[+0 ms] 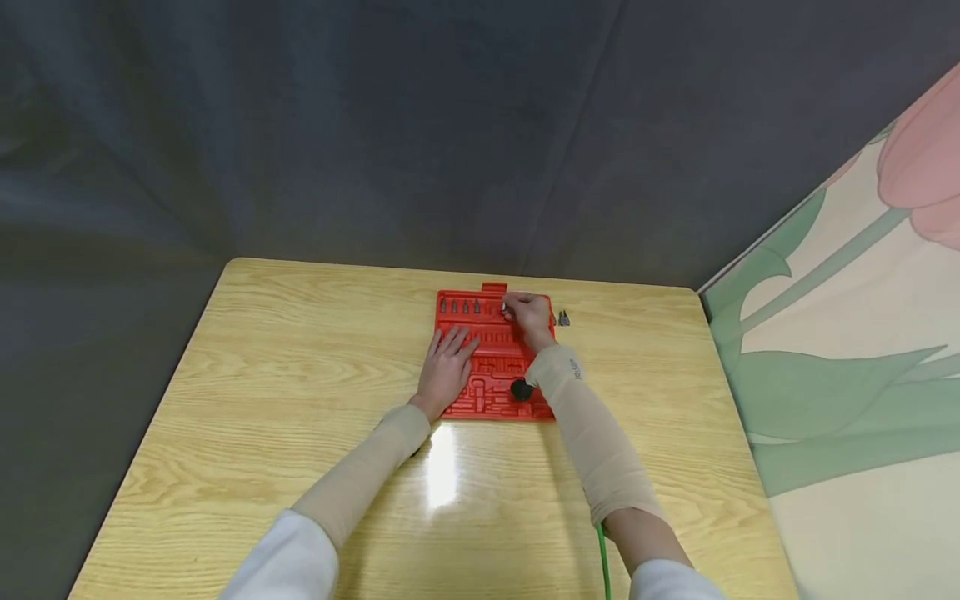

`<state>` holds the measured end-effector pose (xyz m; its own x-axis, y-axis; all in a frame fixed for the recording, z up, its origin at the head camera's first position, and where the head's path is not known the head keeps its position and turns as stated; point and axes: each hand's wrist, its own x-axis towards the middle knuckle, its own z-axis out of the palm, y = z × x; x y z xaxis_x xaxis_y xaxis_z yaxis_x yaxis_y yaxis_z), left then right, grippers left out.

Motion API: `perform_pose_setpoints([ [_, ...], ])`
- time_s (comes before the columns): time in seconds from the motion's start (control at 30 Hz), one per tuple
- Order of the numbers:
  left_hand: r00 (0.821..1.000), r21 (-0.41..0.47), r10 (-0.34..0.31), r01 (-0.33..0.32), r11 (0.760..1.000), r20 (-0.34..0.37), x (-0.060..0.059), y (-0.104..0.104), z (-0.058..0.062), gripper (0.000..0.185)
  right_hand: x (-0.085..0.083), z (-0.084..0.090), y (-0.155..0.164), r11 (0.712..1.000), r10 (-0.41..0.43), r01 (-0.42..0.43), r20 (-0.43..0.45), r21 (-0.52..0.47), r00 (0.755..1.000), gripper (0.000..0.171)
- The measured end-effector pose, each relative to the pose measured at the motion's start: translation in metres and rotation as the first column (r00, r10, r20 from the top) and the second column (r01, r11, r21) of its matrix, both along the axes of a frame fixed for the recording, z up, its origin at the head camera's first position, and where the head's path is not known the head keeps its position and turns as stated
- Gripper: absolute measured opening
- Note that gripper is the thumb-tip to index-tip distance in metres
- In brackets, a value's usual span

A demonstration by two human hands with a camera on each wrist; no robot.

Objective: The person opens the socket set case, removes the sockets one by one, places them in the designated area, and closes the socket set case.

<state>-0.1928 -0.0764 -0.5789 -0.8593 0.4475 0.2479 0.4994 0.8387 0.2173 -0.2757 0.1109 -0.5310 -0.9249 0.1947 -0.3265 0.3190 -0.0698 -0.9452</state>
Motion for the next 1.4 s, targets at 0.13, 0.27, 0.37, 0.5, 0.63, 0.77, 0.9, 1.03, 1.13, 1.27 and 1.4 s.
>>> perform_pose_setpoints([
  [0.13,1.000,0.011,-0.004,0.004,1.000,-0.003,0.000,0.000,-0.001,0.042,-0.001,0.007,0.019,0.999,-0.044,0.044,-0.002,-0.005,0.999,0.025],
  [0.27,1.000,0.015,-0.002,0.002,1.000,-0.003,0.000,0.000,-0.001,0.041,-0.005,0.015,0.049,0.996,-0.084,0.084,0.003,0.023,0.996,0.026],
  [0.37,1.000,0.019,-0.002,0.002,1.000,0.001,-0.001,0.001,0.000,0.041,-0.006,0.016,0.075,0.992,-0.098,0.098,-0.006,0.076,0.995,0.025],
  [0.5,1.000,0.021,-0.003,0.003,1.000,0.019,-0.001,0.002,0.000,0.042,-0.001,0.009,0.106,0.984,-0.135,0.133,0.005,0.121,0.991,0.027],
  [0.63,0.999,0.015,-0.006,0.006,1.000,0.033,-0.002,0.003,0.001,0.042,0.011,-0.003,0.123,0.976,-0.191,0.184,0.061,0.113,0.980,0.026],
  [0.77,0.999,0.006,-0.010,0.010,1.000,0.037,-0.003,0.003,0.003,0.043,0.016,-0.010,0.127,0.970,-0.175,0.162,0.058,0.179,0.983,0.025],
  [0.9,1.000,0.002,-0.006,0.006,1.000,0.031,-0.003,0.002,0.004,0.043,0.013,-0.015,0.122,0.941,-0.137,0.119,0.035,0.317,0.990,0.024],
  [1.03,0.999,0.001,-0.012,0.012,1.000,0.032,-0.001,0.002,0.005,0.043,0.011,-0.017,0.117,0.879,-0.125,0.091,0.042,0.468,0.991,0.022],
  [1.13,0.999,-0.001,-0.009,0.009,1.000,0.039,-0.003,0.002,0.006,0.043,0.010,-0.013,0.115,0.846,-0.106,0.059,0.058,0.530,0.993,0.021],
  [1.27,0.999,0.004,-0.009,0.009,1.000,0.044,-0.004,0.002,0.005,0.043,0.009,-0.009,0.116,0.830,-0.083,0.013,0.100,0.558,0.991,0.023],
  [1.4,0.999,-0.001,-0.010,0.010,1.000,0.044,-0.003,0.001,0.004,0.043,0.008,-0.006,0.115,0.828,-0.067,-0.025,0.144,0.560,0.987,0.026],
])
